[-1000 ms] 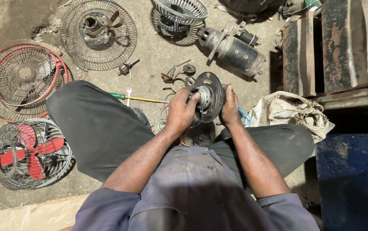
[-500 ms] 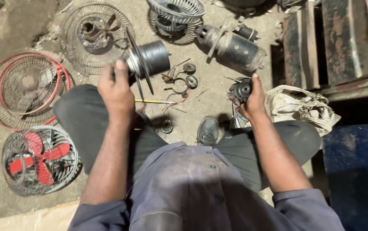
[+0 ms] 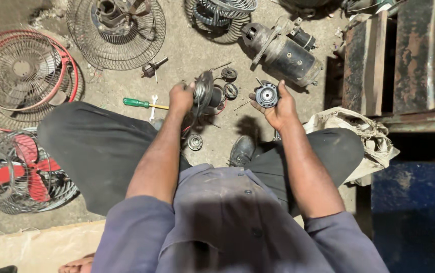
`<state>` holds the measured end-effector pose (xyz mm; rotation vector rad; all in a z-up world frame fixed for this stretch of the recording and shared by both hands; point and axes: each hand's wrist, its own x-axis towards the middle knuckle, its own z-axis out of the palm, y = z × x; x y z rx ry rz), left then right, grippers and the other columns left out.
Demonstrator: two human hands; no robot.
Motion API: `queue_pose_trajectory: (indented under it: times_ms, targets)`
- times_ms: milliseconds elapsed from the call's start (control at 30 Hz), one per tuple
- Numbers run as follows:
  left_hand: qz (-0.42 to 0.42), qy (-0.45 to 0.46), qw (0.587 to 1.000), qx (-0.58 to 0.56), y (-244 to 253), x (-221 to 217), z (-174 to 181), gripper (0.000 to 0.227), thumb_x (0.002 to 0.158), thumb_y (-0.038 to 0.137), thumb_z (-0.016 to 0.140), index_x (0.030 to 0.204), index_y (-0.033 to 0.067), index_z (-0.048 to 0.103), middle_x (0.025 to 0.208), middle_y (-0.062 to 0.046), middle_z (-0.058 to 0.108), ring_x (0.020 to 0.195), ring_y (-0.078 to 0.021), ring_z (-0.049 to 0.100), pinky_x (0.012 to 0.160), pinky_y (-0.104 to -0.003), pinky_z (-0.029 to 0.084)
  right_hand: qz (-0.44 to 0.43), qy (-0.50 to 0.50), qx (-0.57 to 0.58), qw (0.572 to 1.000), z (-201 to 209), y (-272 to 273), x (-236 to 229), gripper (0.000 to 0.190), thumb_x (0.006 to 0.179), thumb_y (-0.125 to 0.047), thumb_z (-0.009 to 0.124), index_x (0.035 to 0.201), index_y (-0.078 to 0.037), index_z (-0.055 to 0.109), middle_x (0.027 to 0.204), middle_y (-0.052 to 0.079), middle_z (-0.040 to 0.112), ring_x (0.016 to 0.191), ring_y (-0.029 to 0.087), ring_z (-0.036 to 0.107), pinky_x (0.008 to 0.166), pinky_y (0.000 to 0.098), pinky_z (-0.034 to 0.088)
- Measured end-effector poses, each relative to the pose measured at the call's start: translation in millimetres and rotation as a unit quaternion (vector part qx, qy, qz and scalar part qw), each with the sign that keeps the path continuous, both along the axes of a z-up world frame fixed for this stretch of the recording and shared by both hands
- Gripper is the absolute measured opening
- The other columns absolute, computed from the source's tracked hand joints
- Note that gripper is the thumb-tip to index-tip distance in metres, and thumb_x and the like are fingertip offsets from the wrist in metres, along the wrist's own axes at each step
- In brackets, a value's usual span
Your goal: The person sits on the floor and disassembles an electric motor, removing the outer casing and internal components. They then retrieve a new part from a bag and proceed to reassemble the motor, inserting the new component and securing the casing.
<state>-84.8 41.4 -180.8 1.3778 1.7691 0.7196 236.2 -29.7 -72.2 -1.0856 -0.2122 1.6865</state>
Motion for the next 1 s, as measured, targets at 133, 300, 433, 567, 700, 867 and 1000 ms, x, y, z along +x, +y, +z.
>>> queue_pose_trajectory:
  times_ms: [133, 300, 433, 567, 700, 867, 1000]
  targets:
    - [-0.004, 0.037, 0.995, -0.094, -19, -18, -74, 0.044, 0.094, 0.037, 0.069, 0.100, -0.0059, 0.072, 0.103, -0.032, 0.068, 0.101, -0.0482, 0.065, 0.090, -0.050, 0.051, 0.013, -0.045, -0.044, 0.998, -9, 5, -3, 0.052, 0.108, -0.050, 0.046, 0.122, -0.002, 0.062, 0.112, 0.020, 0.072, 0.104, 0.039, 0.073, 0.088, 0.0515, 0.063]
    - [-0.038, 0.053, 0.978, -0.200, -33, -16, -108, 0.047, 0.092, 0.037, 0.070, 0.108, -0.0074, 0.070, 0.112, -0.033, 0.068, 0.109, -0.0462, 0.065, 0.095, -0.048, 0.050, 0.050, -0.075, -0.063, 0.994, -12, 11, -4, 0.045, 0.108, -0.043, 0.049, 0.123, -0.003, 0.062, 0.112, 0.018, 0.072, 0.102, 0.037, 0.074, 0.088, 0.0509, 0.063]
    - [-0.067, 0.055, 0.973, -0.215, -48, -7, -116, 0.048, 0.091, 0.038, 0.071, 0.109, -0.0068, 0.070, 0.114, -0.032, 0.068, 0.112, -0.0448, 0.065, 0.097, -0.047, 0.051, 0.053, -0.083, -0.076, 0.992, -15, 6, -10, 0.049, 0.107, -0.044, 0.044, 0.123, -0.001, 0.061, 0.110, 0.020, 0.073, 0.098, 0.037, 0.074, 0.084, 0.0498, 0.063]
    - [-0.063, 0.061, 0.974, -0.211, -41, 0, -102, 0.044, 0.090, 0.036, 0.069, 0.109, -0.0039, 0.071, 0.114, -0.031, 0.068, 0.113, -0.0442, 0.064, 0.099, -0.047, 0.049, 0.064, -0.079, -0.068, 0.992, -8, 13, -13, 0.048, 0.109, -0.042, 0.043, 0.123, 0.001, 0.059, 0.110, 0.021, 0.072, 0.098, 0.038, 0.074, 0.082, 0.0493, 0.062]
    - [-0.058, 0.133, 0.970, -0.193, -41, 2, -69, 0.044, 0.089, 0.035, 0.071, 0.110, -0.0033, 0.070, 0.118, -0.029, 0.066, 0.111, -0.0446, 0.062, 0.095, -0.049, 0.049, 0.056, -0.104, -0.077, 0.990, -8, 7, -15, 0.044, 0.109, -0.036, 0.043, 0.122, 0.002, 0.059, 0.109, 0.021, 0.072, 0.099, 0.039, 0.074, 0.084, 0.0515, 0.064]
    - [-0.075, 0.091, 0.988, 0.102, -21, 46, 21, 0.037, 0.096, 0.033, 0.068, 0.112, 0.0000, 0.070, 0.108, -0.021, 0.074, 0.104, -0.0372, 0.070, 0.092, -0.048, 0.053, 0.060, -0.114, -0.078, 0.989, -4, 7, -19, 0.040, 0.108, -0.033, 0.042, 0.122, 0.001, 0.058, 0.111, 0.022, 0.070, 0.099, 0.040, 0.073, 0.086, 0.0531, 0.063]
    - [-0.119, -0.169, 0.978, 0.011, -30, 95, 84, 0.035, 0.095, 0.035, 0.069, 0.112, 0.0044, 0.071, 0.098, -0.019, 0.076, 0.087, -0.0343, 0.074, 0.074, -0.043, 0.059, 0.067, -0.118, -0.066, 0.989, 2, 0, -25, 0.039, 0.108, -0.033, 0.041, 0.122, -0.001, 0.058, 0.112, 0.019, 0.069, 0.100, 0.036, 0.073, 0.087, 0.0530, 0.063]
